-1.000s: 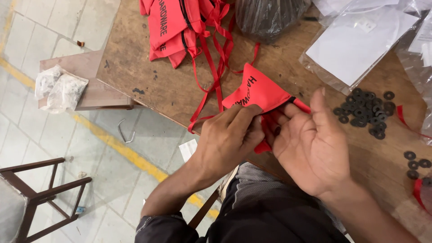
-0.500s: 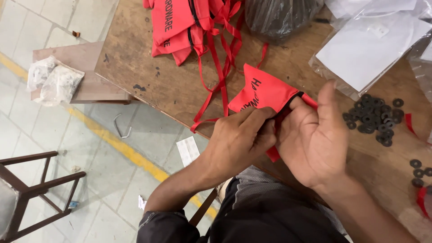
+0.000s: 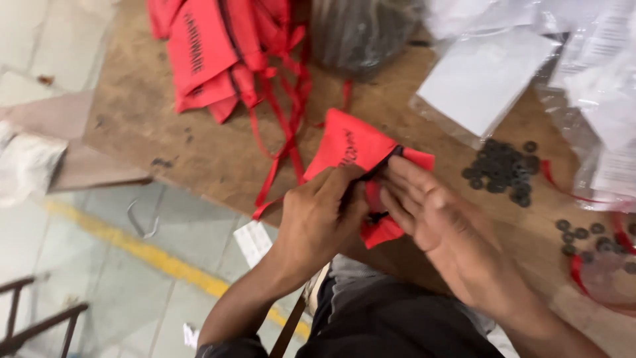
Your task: The person counts black washers by hand, places them into a small red drawstring bag along with a folded instruction sheet, and pulls the drawstrings to close the bag.
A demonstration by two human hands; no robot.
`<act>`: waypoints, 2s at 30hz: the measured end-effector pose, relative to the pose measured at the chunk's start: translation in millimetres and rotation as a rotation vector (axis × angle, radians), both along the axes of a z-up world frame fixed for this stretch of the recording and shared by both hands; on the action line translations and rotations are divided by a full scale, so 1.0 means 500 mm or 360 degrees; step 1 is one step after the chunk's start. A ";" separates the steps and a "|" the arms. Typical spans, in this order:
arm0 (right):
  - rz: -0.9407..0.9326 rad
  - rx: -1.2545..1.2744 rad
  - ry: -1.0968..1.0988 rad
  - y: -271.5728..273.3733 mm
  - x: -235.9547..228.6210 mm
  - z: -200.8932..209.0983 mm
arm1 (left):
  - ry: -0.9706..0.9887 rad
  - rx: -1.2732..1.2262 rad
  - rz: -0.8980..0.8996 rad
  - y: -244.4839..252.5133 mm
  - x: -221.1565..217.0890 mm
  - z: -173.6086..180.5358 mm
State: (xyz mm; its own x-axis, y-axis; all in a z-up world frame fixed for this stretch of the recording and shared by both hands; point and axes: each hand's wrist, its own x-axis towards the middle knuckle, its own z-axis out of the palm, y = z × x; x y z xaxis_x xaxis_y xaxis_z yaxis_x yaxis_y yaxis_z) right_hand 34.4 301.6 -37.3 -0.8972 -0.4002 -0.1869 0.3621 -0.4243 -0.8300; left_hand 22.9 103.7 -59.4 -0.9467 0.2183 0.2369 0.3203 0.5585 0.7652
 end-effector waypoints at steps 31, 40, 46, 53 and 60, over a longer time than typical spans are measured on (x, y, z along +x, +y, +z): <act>-0.0393 0.1492 0.0449 0.258 -0.072 -0.039 | -0.1556 0.2573 -0.0717 0.169 -0.036 -0.113; -0.0348 0.1585 0.0670 0.242 -0.066 -0.050 | -0.1560 0.2573 -0.0430 0.172 -0.010 -0.110; -0.0307 0.1727 0.0857 0.293 -0.071 -0.080 | -0.1339 0.2392 -0.0178 0.200 0.002 -0.166; -0.0797 0.3279 0.1569 0.362 -0.195 -0.050 | -0.1426 0.2494 -0.0103 0.203 0.012 -0.171; -0.0748 0.3273 0.1304 0.531 -0.221 -0.164 | -0.1534 0.2429 -0.0055 0.203 0.019 -0.149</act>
State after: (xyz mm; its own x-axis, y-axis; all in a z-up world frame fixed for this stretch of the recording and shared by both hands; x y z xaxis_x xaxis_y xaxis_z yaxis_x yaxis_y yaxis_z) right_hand -76.1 567.2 -119.3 -0.9152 -0.0169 0.4026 -0.0126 0.9998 0.0134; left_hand 32.2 205.0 -133.9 -0.8588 0.3782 -0.3455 -0.5052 -0.7373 0.4486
